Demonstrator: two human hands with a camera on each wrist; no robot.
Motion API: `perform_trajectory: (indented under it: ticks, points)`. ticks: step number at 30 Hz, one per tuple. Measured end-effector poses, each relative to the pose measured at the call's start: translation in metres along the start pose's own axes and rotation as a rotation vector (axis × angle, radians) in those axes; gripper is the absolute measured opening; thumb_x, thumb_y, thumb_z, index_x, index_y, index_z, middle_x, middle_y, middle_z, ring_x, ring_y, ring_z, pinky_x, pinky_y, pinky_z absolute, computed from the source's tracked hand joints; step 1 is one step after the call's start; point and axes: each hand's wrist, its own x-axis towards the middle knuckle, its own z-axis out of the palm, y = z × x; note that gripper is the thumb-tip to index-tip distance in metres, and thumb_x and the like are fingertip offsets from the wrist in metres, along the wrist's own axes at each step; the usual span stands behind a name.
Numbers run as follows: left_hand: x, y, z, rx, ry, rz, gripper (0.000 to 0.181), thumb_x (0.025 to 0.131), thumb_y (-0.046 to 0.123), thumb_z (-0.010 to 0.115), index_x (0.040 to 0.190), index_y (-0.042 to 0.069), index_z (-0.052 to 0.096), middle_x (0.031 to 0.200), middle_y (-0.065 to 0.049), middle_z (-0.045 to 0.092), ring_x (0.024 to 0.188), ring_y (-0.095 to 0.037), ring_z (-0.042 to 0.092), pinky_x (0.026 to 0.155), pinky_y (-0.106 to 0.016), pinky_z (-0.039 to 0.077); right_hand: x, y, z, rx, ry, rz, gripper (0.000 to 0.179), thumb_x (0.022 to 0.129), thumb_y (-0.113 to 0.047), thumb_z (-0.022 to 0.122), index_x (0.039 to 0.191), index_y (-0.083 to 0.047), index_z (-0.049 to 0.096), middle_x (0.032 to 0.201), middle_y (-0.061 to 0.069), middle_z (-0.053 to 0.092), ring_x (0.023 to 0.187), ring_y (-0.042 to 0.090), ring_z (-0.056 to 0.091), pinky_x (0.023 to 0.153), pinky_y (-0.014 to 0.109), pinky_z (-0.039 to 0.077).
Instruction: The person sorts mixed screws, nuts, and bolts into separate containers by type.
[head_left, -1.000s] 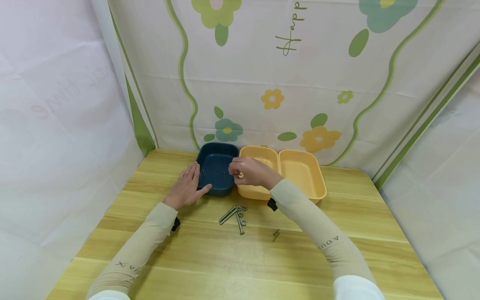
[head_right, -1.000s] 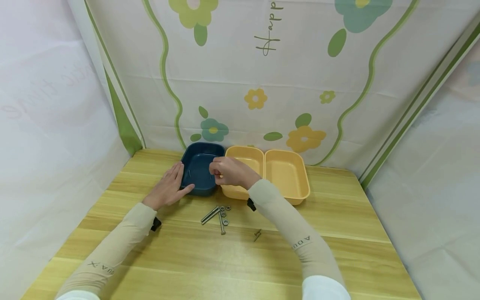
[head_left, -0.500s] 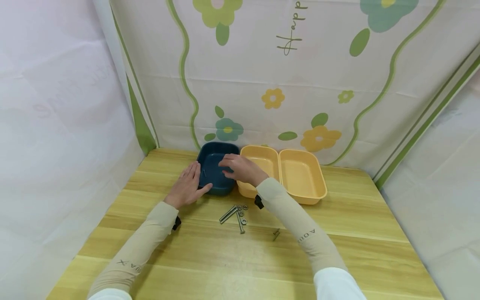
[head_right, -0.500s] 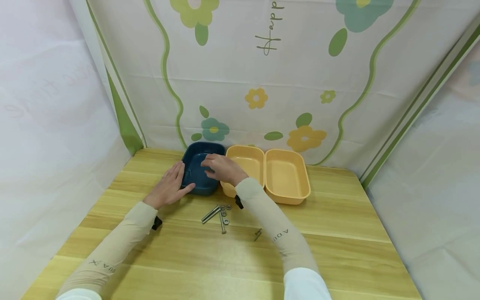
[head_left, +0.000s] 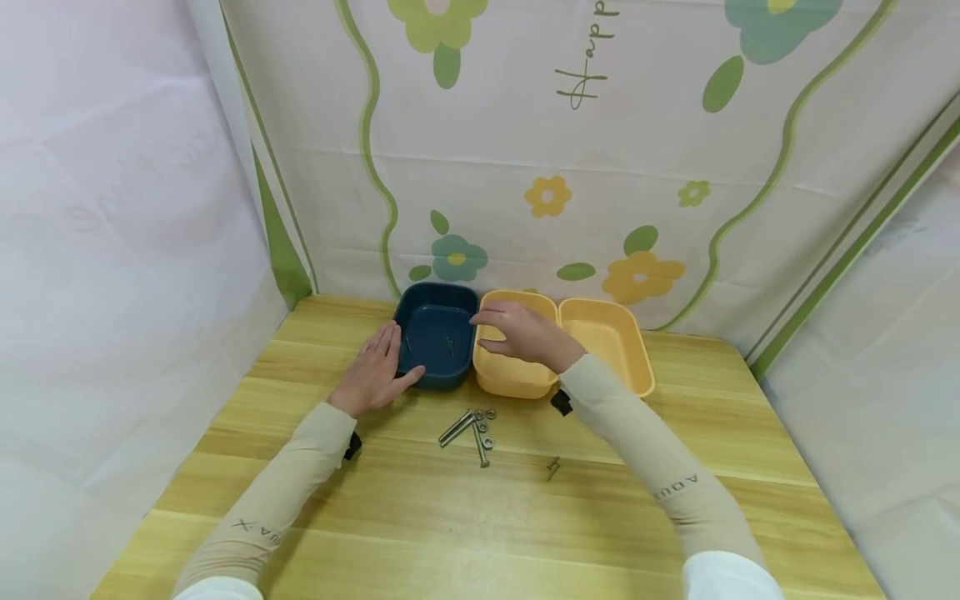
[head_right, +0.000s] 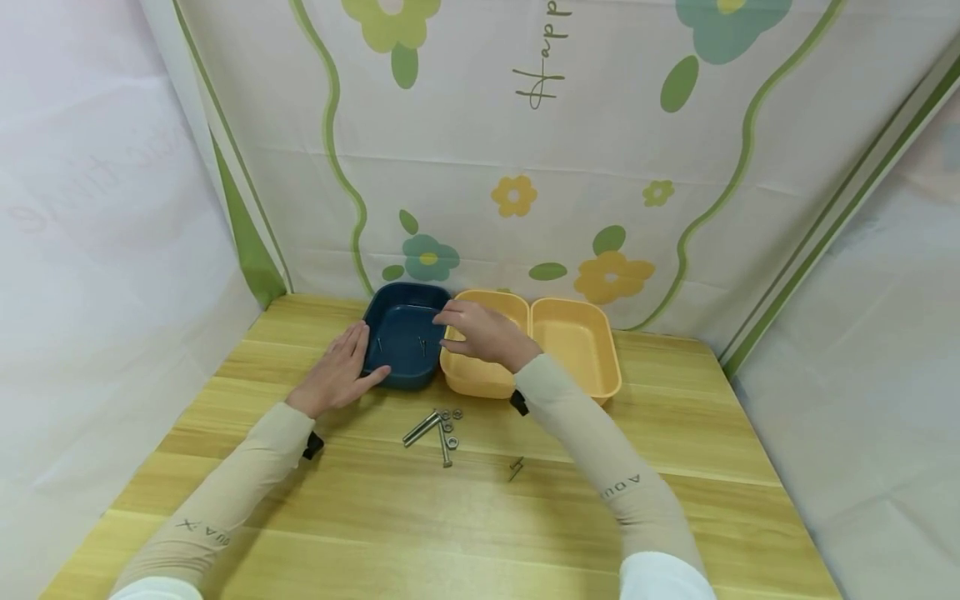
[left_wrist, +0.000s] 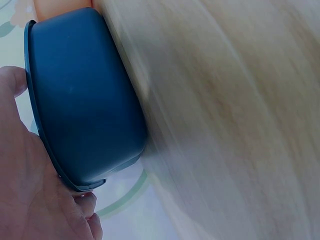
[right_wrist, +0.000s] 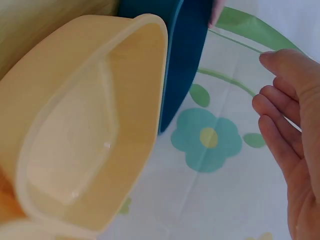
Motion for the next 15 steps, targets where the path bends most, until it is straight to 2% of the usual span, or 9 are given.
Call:
perform_trajectory:
  ticks: [8,15]
  points:
    - [0.000,0.000,0.000,-0.006,0.003,0.002,0.099,0.107,0.058,0.050,0.164,-0.012,0.010,0.175,-0.029,0.007,0.164,-0.045,0.007,0.134,-0.060,0.013,-0.038,-0.008,-0.026,-0.050,-0.055,-0.008,0.034,0.095,-0.017,0.080,0.125,-0.002,0.074,0.122,0.014,0.074,0.112,0.031,0.071,0.096,0.043,0.062]
    - [0.000,0.000,0.000,0.006,0.006,0.005,0.098,0.107,0.057,0.050,0.164,-0.013,0.011,0.175,-0.030,0.007,0.164,-0.045,0.008,0.134,-0.060,0.014,-0.072,-0.016,-0.035,-0.029,-0.130,0.003,0.033,0.093,-0.017,0.082,0.122,-0.005,0.076,0.119,0.010,0.074,0.105,0.025,0.073,0.089,0.037,0.064]
